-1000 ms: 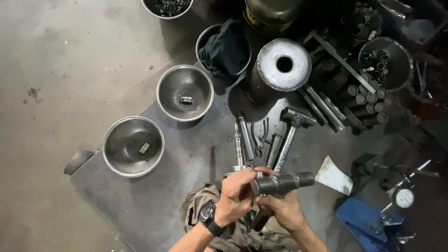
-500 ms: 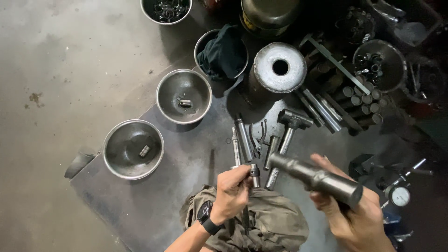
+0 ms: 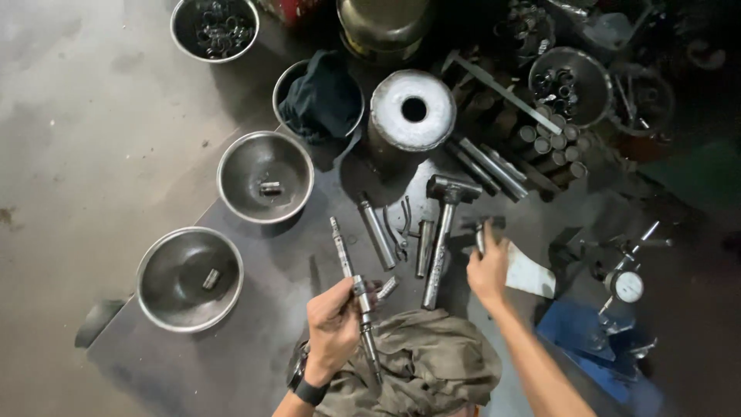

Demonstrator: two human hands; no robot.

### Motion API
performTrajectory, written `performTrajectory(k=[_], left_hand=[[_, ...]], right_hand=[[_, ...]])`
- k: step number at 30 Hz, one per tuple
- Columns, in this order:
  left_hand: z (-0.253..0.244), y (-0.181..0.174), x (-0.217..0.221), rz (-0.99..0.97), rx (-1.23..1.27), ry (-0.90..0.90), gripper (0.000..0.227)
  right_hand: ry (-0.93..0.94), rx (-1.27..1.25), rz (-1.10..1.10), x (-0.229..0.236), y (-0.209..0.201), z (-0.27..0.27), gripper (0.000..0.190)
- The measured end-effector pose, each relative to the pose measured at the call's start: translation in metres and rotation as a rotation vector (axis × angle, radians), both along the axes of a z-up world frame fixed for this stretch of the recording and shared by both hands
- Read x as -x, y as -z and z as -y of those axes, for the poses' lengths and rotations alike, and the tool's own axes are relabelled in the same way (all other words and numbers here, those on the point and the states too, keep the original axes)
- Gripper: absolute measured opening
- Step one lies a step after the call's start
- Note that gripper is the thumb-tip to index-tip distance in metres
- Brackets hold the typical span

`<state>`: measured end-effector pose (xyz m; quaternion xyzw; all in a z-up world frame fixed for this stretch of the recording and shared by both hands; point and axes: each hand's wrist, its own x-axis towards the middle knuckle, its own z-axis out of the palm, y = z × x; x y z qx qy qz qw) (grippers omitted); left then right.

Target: The person uses a hammer to tap a small metal ring onto a cylindrical metal rod, repeating the process several times. They then place the rod into a larger mechanical assembly and rotate it to check the fit.

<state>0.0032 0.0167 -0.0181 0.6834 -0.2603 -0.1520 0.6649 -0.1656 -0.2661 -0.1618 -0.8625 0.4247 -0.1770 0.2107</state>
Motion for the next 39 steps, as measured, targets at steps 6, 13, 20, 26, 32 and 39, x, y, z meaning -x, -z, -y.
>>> performTrajectory(k=[6, 13, 20, 26, 32, 39], left_hand=[[0.007, 0.033, -0.008, -0.020, -0.057, 0.058, 0.033], [0.014, 0.095, -0.004, -0.251, 0.011, -0.237, 0.025], [0.028, 0.118, -0.017, -0.247, -0.002, -0.385, 0.021], [0.032, 0.131, -0.024, -0.216, 0.150, -0.328, 0.022], [0.020, 0.120, -0.042, 0.005, -0.066, -0.016, 0.033], [0.008, 0.132, -0.040, 0.067, -0.158, 0.017, 0.023]], right_hand=[[0.129, 0.081, -0.134, 0.001, 0.049, -0.002, 0.068], [0.170, 0.059, 0.028, 0.019, 0.058, 0.002, 0.062], [0.247, -0.293, 0.210, 0.009, -0.024, -0.026, 0.051], [0.087, -0.700, 0.359, -0.018, -0.074, -0.052, 0.024], [-0.016, -0.780, 0.347, -0.027, -0.112, -0.070, 0.018], [-0.329, -0.612, 0.177, -0.036, -0.199, -0.076, 0.050]])
